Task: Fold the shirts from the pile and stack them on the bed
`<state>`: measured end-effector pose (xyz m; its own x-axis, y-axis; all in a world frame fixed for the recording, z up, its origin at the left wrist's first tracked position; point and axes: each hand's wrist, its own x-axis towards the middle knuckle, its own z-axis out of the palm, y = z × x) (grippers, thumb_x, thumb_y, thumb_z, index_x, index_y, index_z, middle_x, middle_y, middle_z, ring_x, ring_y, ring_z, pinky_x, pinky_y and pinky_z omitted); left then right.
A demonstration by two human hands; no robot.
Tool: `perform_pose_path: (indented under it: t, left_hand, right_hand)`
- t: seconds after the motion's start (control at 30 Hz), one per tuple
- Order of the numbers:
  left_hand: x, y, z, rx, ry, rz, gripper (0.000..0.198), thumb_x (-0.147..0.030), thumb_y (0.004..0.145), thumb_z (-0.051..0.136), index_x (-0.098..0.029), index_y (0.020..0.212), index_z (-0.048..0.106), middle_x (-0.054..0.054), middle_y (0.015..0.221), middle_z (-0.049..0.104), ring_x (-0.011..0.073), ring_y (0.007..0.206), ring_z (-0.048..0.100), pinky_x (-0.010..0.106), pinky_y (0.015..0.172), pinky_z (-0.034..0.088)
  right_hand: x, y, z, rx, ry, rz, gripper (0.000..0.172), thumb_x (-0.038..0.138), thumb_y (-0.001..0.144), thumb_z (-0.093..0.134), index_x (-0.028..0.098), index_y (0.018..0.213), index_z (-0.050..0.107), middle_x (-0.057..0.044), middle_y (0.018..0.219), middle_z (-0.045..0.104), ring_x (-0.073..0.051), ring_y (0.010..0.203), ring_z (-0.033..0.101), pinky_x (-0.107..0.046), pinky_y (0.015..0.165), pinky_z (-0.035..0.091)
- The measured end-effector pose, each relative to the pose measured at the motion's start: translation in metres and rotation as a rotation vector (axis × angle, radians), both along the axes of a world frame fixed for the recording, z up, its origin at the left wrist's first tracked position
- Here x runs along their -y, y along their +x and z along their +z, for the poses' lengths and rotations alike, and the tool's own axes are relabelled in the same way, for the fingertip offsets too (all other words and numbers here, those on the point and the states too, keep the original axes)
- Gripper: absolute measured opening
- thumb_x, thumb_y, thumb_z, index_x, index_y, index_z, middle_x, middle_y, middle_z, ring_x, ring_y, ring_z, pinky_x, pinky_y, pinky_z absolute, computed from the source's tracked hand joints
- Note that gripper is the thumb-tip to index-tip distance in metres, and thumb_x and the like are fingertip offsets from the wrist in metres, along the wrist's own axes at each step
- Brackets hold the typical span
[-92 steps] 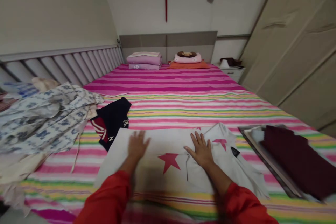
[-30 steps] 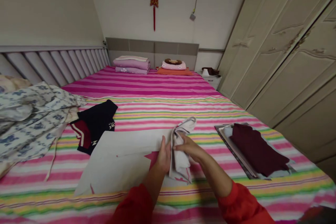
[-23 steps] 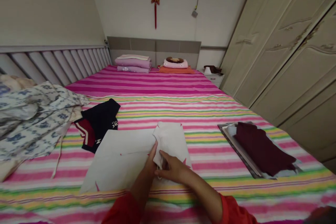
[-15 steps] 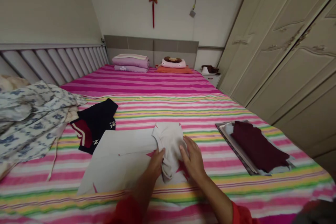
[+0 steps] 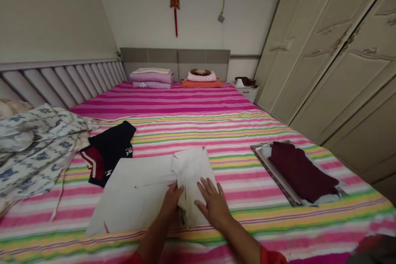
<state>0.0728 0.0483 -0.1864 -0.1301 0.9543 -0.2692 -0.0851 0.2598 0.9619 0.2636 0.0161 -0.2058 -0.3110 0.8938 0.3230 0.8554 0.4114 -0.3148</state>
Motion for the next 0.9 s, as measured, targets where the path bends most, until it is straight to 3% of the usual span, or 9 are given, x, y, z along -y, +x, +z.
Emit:
perform_pose_path:
  t: [0.13, 0.2, 0.27, 0.33, 0.4, 0.53, 0.63, 0.77, 0.9]
  left_hand:
    - [-0.013, -0.016, 0.023, -0.507, 0.324, 0.148, 0.046, -0.036, 0.082, 0.058, -0.016, 0.123, 0.060, 0.014, 0.135, 0.059, 0.0282, 0.130, 0.050, 0.050, 0.113, 0.035]
    - [-0.013, -0.003, 0.038, -0.721, 0.565, -0.091, 0.043, -0.038, 0.091, 0.045, -0.022, 0.130, 0.057, 0.009, 0.141, 0.055, 0.0224, 0.133, 0.047, 0.045, 0.116, 0.032]
    - [-0.010, 0.022, 0.043, -0.873, 0.710, -0.498, 0.044, -0.038, 0.097, 0.034, -0.026, 0.134, 0.054, 0.006, 0.141, 0.056, 0.0189, 0.132, 0.048, 0.042, 0.115, 0.033]
    - [-0.011, 0.050, 0.036, -0.994, 0.777, -0.831, 0.046, -0.038, 0.098, 0.030, -0.029, 0.140, 0.049, 0.004, 0.143, 0.054, 0.0192, 0.136, 0.043, 0.044, 0.117, 0.030]
    - [-0.021, 0.070, 0.020, -1.132, 0.813, -0.976, 0.048, -0.040, 0.098, 0.031, -0.029, 0.143, 0.045, 0.004, 0.148, 0.049, 0.0221, 0.142, 0.034, 0.050, 0.118, 0.023]
    - [-0.068, 0.076, -0.012, -1.322, 0.816, -0.965, 0.051, -0.043, 0.099, 0.025, -0.027, 0.146, 0.040, 0.005, 0.152, 0.042, 0.0219, 0.144, 0.030, 0.050, 0.119, 0.021]
    - [-0.104, 0.069, -0.022, -1.388, 0.837, -0.888, 0.053, -0.043, 0.100, 0.023, -0.025, 0.148, 0.035, 0.006, 0.153, 0.040, 0.0201, 0.144, 0.031, 0.049, 0.120, 0.018]
    - [-0.129, 0.070, -0.019, -1.395, 0.771, -0.814, 0.053, -0.042, 0.099, 0.025, -0.027, 0.149, 0.033, 0.004, 0.155, 0.038, 0.0188, 0.146, 0.027, 0.047, 0.121, 0.012]
    - [-0.150, 0.071, -0.008, -1.387, 0.478, -0.690, 0.055, -0.041, 0.097, 0.028, -0.028, 0.151, 0.031, 0.001, 0.158, 0.030, 0.0202, 0.148, 0.019, 0.047, 0.121, 0.011]
  right_hand:
    - [0.002, -0.001, -0.020, 0.014, -0.022, 0.004, 0.060, 0.048, 0.095, 0.045, 0.030, 0.151, 0.032, -0.007, 0.154, 0.038, -0.028, 0.144, 0.031, -0.055, 0.113, 0.027]
    - [0.002, -0.002, -0.025, 0.004, 0.014, 0.003, 0.060, 0.046, 0.095, 0.046, 0.029, 0.151, 0.032, -0.007, 0.154, 0.038, -0.028, 0.143, 0.032, -0.057, 0.114, 0.026]
    - [0.003, -0.003, -0.027, 0.002, 0.059, 0.019, 0.063, 0.041, 0.093, 0.049, 0.025, 0.151, 0.032, -0.009, 0.152, 0.041, -0.030, 0.142, 0.034, -0.058, 0.115, 0.025]
    - [0.005, -0.003, -0.028, -0.007, 0.102, 0.028, 0.066, 0.035, 0.089, 0.054, 0.018, 0.150, 0.035, -0.013, 0.148, 0.047, -0.031, 0.140, 0.038, -0.058, 0.115, 0.026]
    - [0.009, -0.002, -0.027, -0.030, 0.125, 0.038, 0.063, 0.032, 0.088, 0.054, 0.016, 0.147, 0.040, -0.014, 0.143, 0.053, -0.031, 0.135, 0.044, -0.056, 0.114, 0.029]
    - [0.013, 0.001, -0.021, -0.060, 0.064, 0.085, 0.061, 0.036, 0.092, 0.052, 0.024, 0.150, 0.035, -0.007, 0.148, 0.047, -0.025, 0.137, 0.042, -0.051, 0.117, 0.026]
    - [0.012, 0.003, -0.017, -0.052, 0.028, 0.114, 0.067, 0.036, 0.093, 0.052, 0.025, 0.153, 0.026, -0.007, 0.154, 0.038, -0.024, 0.142, 0.034, -0.050, 0.118, 0.025]
    - [0.011, 0.005, -0.018, -0.065, 0.030, 0.124, 0.064, 0.036, 0.093, 0.052, 0.027, 0.152, 0.029, -0.005, 0.154, 0.038, -0.025, 0.143, 0.032, -0.051, 0.117, 0.026]
    - [0.012, 0.007, -0.017, -0.071, 0.018, 0.130, 0.061, 0.039, 0.094, 0.049, 0.027, 0.151, 0.031, -0.003, 0.154, 0.038, -0.025, 0.143, 0.032, -0.051, 0.117, 0.026]
